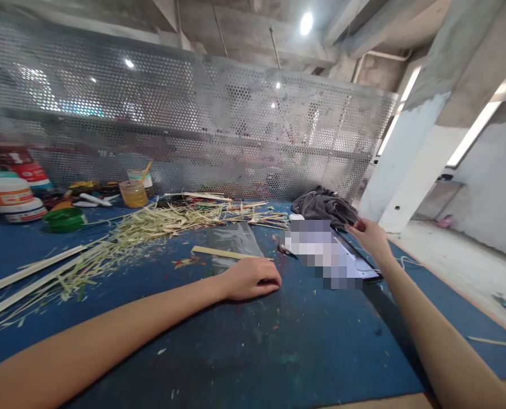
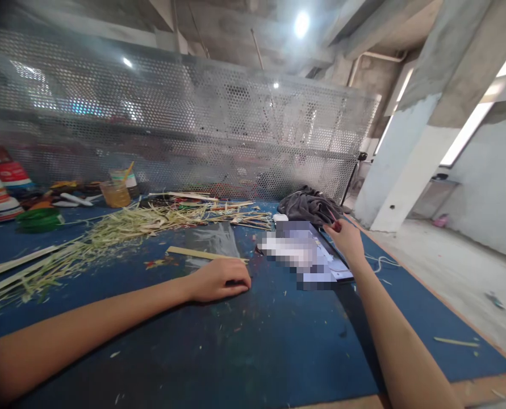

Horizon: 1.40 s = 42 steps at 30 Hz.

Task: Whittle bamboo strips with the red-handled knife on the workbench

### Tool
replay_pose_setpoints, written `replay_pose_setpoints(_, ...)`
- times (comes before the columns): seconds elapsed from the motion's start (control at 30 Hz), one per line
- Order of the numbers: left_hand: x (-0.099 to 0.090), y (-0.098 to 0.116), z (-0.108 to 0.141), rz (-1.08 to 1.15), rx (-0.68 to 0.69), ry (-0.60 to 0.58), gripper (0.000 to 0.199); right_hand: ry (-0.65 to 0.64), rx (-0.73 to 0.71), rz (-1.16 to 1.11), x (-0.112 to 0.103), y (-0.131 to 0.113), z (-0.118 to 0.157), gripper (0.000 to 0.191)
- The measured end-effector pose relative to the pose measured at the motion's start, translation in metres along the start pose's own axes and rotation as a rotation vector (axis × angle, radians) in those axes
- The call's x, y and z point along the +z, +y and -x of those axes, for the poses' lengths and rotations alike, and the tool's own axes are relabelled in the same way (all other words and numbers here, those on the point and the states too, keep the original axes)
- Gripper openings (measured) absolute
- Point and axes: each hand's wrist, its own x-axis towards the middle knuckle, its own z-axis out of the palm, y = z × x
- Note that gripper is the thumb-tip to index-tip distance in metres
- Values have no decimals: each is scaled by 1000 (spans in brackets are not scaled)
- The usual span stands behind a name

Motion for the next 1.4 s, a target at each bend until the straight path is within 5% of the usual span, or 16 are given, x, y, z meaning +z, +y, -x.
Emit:
replay_pose_setpoints(0.23, -1, 0, -1, -4, -9, -9, 17, -420, -43, 156, 3, 4, -6, 25)
replay_pose_setpoints(0.57, -3, 2, -3, -21, -23, -31, 17, -963, -17, 237, -42, 31, 9, 20)
replay_pose_setpoints(0.8, -3, 2, -3, -39, -25, -31, 18, -909, 16, 167, -39, 29, 7, 23)
replay_pose_setpoints(1.0, -2, 2, -3, -51, -20, -28, 16, -678, 3, 1, -53, 22, 6, 38)
replay_pose_setpoints(1.1, -2, 2, -3, -61, -17, -23, 16, -664, 12, -40, -50, 20, 7, 45)
replay_pose_setpoints(1.2, -2, 2, -3, -69, -10, -17, 15, -648, 30, -44, -47, 22, 7, 46)
replay_pose_setpoints(1.4, -3, 4, -3, -104, 25, 7, 14, -422, 68, 7, -43, 25, 0, 41)
